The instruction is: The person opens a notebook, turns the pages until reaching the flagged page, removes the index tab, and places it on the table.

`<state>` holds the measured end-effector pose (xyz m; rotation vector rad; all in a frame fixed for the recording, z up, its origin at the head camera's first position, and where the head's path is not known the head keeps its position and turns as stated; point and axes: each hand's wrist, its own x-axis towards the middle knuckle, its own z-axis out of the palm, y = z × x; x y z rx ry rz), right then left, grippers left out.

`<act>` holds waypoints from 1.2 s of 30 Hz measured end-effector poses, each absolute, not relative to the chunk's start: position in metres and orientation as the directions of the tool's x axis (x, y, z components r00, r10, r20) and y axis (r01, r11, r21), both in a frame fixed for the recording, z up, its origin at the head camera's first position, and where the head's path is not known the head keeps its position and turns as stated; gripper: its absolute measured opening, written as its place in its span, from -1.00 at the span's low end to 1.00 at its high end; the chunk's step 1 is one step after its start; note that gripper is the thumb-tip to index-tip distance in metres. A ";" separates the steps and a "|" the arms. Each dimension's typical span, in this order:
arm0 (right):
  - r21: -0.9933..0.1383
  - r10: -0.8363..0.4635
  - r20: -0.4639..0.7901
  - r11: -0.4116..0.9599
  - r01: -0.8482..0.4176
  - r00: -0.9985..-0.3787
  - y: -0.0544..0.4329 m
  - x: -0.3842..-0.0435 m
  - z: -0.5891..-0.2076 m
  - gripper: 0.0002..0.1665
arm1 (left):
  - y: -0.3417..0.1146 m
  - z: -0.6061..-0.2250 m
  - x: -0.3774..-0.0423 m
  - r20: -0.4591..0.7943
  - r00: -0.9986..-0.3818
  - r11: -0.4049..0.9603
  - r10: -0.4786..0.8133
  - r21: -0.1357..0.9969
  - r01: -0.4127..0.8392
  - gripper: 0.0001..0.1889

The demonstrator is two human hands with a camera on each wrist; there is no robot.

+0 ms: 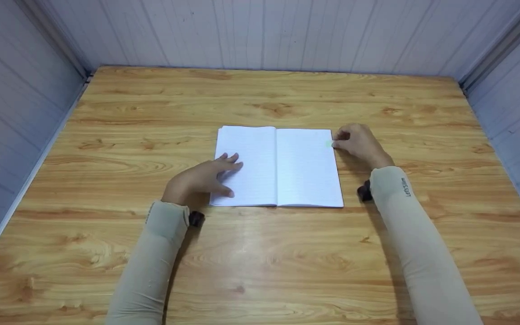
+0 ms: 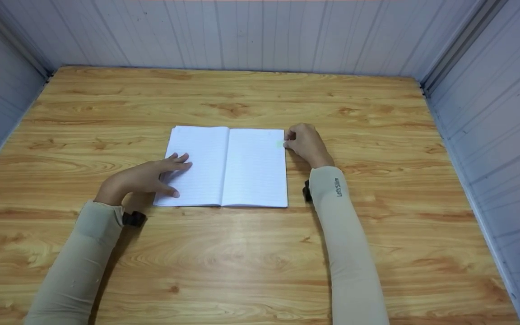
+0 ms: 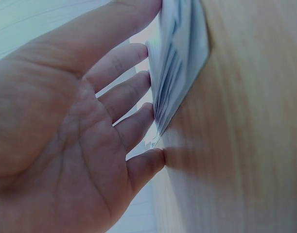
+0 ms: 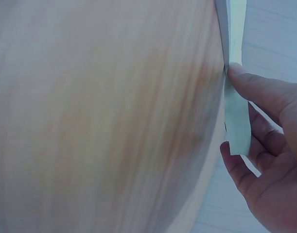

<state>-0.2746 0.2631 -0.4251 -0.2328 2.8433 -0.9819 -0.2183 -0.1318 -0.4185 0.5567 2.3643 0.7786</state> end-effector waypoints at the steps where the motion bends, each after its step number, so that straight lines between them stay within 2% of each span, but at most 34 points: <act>1: -0.621 -0.187 -0.064 0.777 -0.107 -0.980 0.263 -0.274 -0.425 -0.86 | -0.132 -0.419 -0.218 -0.392 -0.743 0.741 0.542 0.641 0.202 -0.17; 9: -0.628 -0.196 -0.019 0.766 -0.141 -0.980 0.262 -0.273 -0.425 -0.89 | -0.133 -0.416 -0.218 -0.379 -0.735 0.725 0.562 0.654 0.216 -0.16; 19: -0.675 -0.198 -0.025 0.726 -0.130 -0.980 0.265 -0.269 -0.424 -0.88 | -0.132 -0.418 -0.219 -0.376 -0.734 0.728 0.565 0.646 0.229 -0.16; 28: -0.703 -0.150 -0.103 0.711 -0.035 -0.983 0.269 -0.265 -0.416 -0.74 | -0.131 -0.416 -0.219 -0.389 -0.742 0.741 0.545 0.637 0.210 -0.16; 36: -0.698 -0.117 -0.086 0.716 -0.023 -0.989 0.281 -0.261 -0.411 -0.66 | -0.133 -0.417 -0.218 -0.383 -0.730 0.728 0.566 0.649 0.224 -0.16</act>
